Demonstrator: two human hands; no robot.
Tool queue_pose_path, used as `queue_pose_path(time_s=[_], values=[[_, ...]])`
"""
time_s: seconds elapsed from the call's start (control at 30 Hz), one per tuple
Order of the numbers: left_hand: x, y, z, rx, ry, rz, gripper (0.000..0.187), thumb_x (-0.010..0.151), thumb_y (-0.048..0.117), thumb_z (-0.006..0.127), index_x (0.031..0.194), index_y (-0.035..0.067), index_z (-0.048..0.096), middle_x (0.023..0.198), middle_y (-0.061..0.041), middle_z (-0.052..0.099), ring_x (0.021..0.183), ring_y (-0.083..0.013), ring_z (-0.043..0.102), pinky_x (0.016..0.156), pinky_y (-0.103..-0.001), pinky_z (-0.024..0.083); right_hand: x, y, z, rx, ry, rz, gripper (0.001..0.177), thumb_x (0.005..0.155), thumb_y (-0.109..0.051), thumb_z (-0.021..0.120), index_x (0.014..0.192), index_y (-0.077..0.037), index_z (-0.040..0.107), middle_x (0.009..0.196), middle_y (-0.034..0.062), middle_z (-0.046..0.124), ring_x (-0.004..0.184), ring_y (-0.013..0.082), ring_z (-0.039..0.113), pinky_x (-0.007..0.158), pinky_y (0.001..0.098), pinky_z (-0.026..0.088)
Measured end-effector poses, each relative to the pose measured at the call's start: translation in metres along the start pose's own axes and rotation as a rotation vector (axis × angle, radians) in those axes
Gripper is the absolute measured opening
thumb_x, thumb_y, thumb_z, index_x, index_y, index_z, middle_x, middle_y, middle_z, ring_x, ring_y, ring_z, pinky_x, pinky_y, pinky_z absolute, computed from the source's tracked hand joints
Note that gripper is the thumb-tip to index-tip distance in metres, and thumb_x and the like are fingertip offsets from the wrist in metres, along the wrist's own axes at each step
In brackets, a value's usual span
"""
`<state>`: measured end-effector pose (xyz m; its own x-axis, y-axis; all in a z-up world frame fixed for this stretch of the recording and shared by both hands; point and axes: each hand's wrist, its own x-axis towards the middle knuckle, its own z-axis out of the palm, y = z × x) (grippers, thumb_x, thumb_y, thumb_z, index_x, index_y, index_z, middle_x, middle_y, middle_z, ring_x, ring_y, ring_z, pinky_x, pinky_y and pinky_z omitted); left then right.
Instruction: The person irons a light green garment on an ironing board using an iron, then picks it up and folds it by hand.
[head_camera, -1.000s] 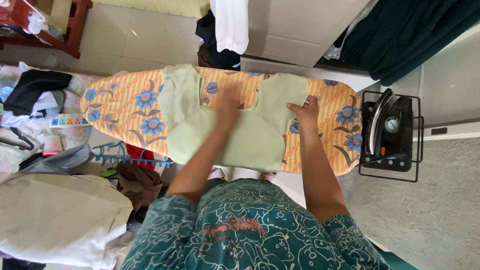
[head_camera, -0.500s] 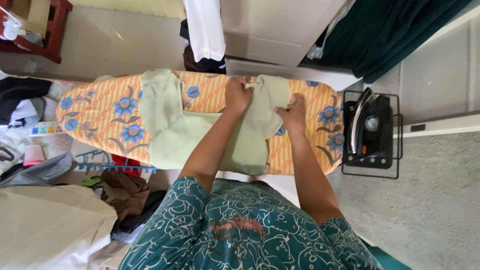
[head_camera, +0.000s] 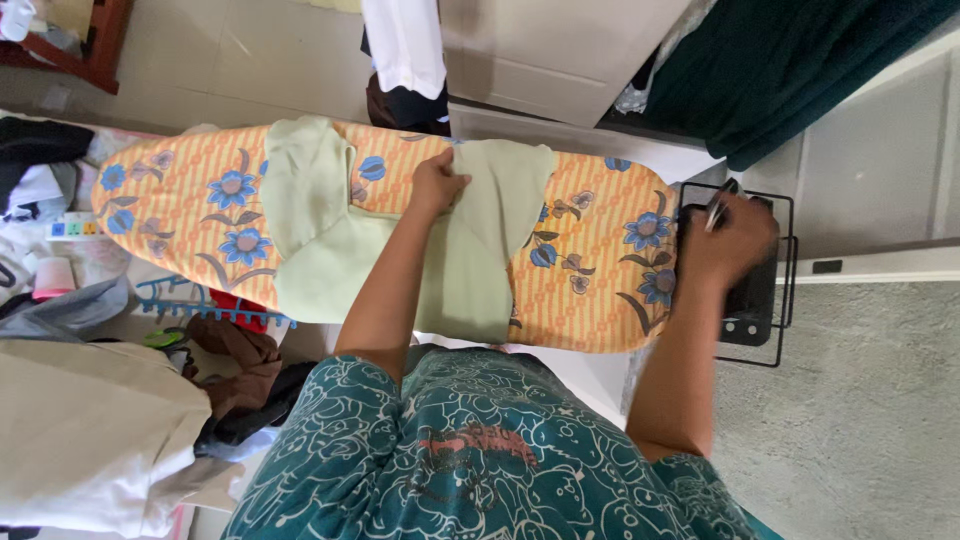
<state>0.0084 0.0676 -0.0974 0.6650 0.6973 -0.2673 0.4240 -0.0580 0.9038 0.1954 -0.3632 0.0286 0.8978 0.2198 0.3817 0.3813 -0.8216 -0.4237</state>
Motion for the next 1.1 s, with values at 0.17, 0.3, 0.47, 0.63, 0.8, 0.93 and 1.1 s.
queue_pose_path(time_s=[0.17, 0.3, 0.47, 0.63, 0.8, 0.93, 1.1], values=[[-0.022, 0.032, -0.004, 0.335, 0.056, 0.108, 0.067, 0.078, 0.015, 0.083, 0.141, 0.011, 0.062, 0.085, -0.011, 0.07, 0.083, -0.0234, 0.068, 0.08, -0.037, 0.054, 0.01, 0.087, -0.013, -0.051, -0.04, 0.242, 0.085, 0.068, -0.013, 0.093, 0.135, 0.015, 0.049, 0.124, 0.0368, 0.059, 0.113, 0.0514, 0.057, 0.098, 0.0517, 0.045], [-0.035, 0.039, -0.004, 0.404, 0.101, 0.119, 0.07, 0.082, 0.017, 0.078, 0.148, 0.014, 0.053, 0.118, -0.022, 0.07, 0.111, -0.0363, 0.068, 0.094, -0.043, 0.051, 0.017, 0.138, 0.008, 0.201, -0.263, 0.363, 0.057, 0.083, -0.017, 0.087, 0.124, 0.013, 0.059, 0.111, 0.03, 0.066, 0.096, 0.0419, 0.067, 0.08, 0.0475, 0.053], [-0.027, 0.017, -0.02, 0.418, 0.057, 0.126, 0.07, 0.084, 0.019, 0.077, 0.148, 0.011, 0.051, 0.126, -0.023, 0.068, 0.119, -0.0369, 0.065, 0.1, -0.042, 0.05, 0.022, 0.086, -0.029, 0.478, -0.406, 0.479, 0.044, 0.083, -0.01, 0.073, 0.123, 0.007, 0.064, 0.086, 0.0139, 0.07, 0.062, 0.0232, 0.065, 0.054, 0.0356, 0.05], [-0.036, 0.011, -0.036, 0.368, 0.017, 0.14, 0.068, 0.085, 0.018, 0.076, 0.147, 0.009, 0.052, 0.126, -0.023, 0.068, 0.118, -0.0351, 0.066, 0.098, -0.04, 0.051, 0.007, -0.027, -0.085, 0.363, -0.509, 0.196, 0.055, 0.085, -0.016, 0.079, 0.135, -0.002, 0.059, 0.089, 0.0136, 0.07, 0.065, 0.0179, 0.065, 0.056, 0.0315, 0.05], [-0.048, 0.026, -0.035, 0.243, -0.041, 0.045, 0.07, 0.088, 0.018, 0.07, 0.154, 0.011, 0.048, 0.11, -0.02, 0.077, 0.102, -0.0283, 0.076, 0.094, -0.036, 0.056, -0.012, -0.125, -0.047, 0.621, -0.854, 0.026, 0.057, 0.089, -0.02, 0.072, 0.142, -0.008, 0.055, 0.105, -0.0025, 0.069, 0.063, 0.0089, 0.065, 0.055, 0.0253, 0.056], [-0.042, 0.022, -0.052, 0.335, -0.085, 0.132, 0.081, 0.082, 0.016, 0.079, 0.154, 0.005, 0.041, 0.106, -0.021, 0.073, 0.098, -0.028, 0.072, 0.086, -0.036, 0.055, -0.044, -0.169, 0.019, 0.66, -0.954, -0.01, 0.052, 0.092, -0.022, 0.072, 0.141, -0.008, 0.061, 0.085, 0.0031, 0.068, 0.058, 0.0115, 0.057, 0.054, 0.0274, 0.05], [-0.039, 0.011, -0.071, 0.242, -0.175, 0.096, 0.088, 0.079, 0.014, 0.08, 0.155, 0.002, 0.038, 0.1, -0.013, 0.072, 0.09, -0.0229, 0.071, 0.078, -0.035, 0.056, -0.045, -0.184, 0.054, 0.582, -0.993, 0.002, 0.051, 0.091, -0.02, 0.072, 0.14, -0.011, 0.064, 0.079, 0.0076, 0.068, 0.059, 0.0131, 0.058, 0.056, 0.0301, 0.05]])
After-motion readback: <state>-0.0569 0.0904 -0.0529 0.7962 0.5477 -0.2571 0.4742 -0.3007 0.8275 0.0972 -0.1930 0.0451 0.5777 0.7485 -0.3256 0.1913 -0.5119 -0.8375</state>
